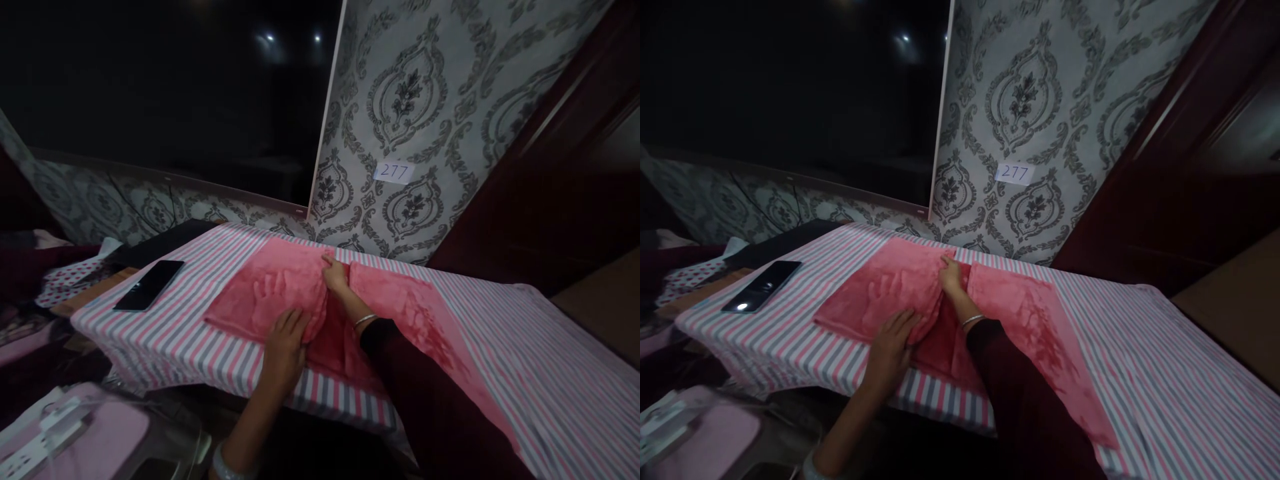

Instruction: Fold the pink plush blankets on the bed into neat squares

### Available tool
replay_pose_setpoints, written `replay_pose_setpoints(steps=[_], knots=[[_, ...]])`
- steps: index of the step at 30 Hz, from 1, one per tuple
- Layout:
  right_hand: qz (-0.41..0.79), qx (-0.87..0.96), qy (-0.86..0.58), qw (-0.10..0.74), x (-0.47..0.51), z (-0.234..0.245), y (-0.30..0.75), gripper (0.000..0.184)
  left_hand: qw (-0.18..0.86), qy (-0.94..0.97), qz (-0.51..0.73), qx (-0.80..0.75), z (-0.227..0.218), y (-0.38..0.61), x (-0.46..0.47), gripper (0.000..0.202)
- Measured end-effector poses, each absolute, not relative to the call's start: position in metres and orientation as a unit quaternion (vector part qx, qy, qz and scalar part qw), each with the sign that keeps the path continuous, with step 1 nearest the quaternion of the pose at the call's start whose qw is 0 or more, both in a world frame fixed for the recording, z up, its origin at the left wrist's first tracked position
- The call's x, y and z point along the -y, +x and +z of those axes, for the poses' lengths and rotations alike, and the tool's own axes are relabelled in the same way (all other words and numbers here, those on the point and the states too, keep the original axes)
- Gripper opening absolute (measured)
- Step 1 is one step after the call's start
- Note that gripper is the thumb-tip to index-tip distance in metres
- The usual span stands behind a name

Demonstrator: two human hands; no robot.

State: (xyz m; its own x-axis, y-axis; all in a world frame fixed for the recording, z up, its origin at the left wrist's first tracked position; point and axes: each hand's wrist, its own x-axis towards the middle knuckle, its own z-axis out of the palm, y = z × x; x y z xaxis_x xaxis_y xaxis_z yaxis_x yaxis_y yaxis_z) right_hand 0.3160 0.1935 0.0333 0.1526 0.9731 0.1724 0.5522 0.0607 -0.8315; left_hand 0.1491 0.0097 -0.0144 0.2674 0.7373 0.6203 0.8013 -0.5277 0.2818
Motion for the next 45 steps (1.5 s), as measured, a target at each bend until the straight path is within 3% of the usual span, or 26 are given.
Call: replay_pose_setpoints(steps=[9, 17, 21, 27, 32, 39, 41, 45], knots=[[0.231, 0.615, -0.7, 0.282, -0.172, 0.035, 0.341, 0.061, 0.027, -0.823, -0.278, 0.494, -0.012, 0.166, -0.002, 0.057], [0.124, 0.704, -0.665, 0.214, -0.14, 0.046, 0.335, 0.073, -0.074, -0.841, -0.334, 0.419, -0.012, 0.162, 0.004, 0.067], [0.066, 0.772, -0.612, 0.16, -0.116, 0.047, 0.328, 0.067, -0.068, -0.81, -0.375, 0.446, -0.009, 0.161, 0.005, 0.054], [0.066, 0.802, -0.592, 0.045, -0.101, 0.03, 0.331, 0.067, 0.001, -0.816, -0.22, 0.534, -0.005, 0.174, 0.012, 0.055], [0.061, 0.802, -0.593, 0.043, -0.095, 0.02, 0.334, 0.067, 0.014, -0.822, -0.19, 0.537, -0.004, 0.179, 0.018, 0.056], [0.094, 0.792, -0.603, 0.016, -0.096, 0.03, 0.329, 0.066, -0.081, -0.825, -0.315, 0.462, -0.001, 0.154, 0.017, 0.037], [0.107, 0.784, -0.611, 0.013, -0.099, 0.037, 0.325, 0.063, -0.081, -0.808, -0.329, 0.481, 0.01, 0.139, 0.002, 0.04], [0.045, 0.776, -0.625, 0.072, -0.101, 0.045, 0.31, 0.065, -0.041, -0.783, -0.24, 0.572, 0.042, 0.112, -0.05, 0.049]])
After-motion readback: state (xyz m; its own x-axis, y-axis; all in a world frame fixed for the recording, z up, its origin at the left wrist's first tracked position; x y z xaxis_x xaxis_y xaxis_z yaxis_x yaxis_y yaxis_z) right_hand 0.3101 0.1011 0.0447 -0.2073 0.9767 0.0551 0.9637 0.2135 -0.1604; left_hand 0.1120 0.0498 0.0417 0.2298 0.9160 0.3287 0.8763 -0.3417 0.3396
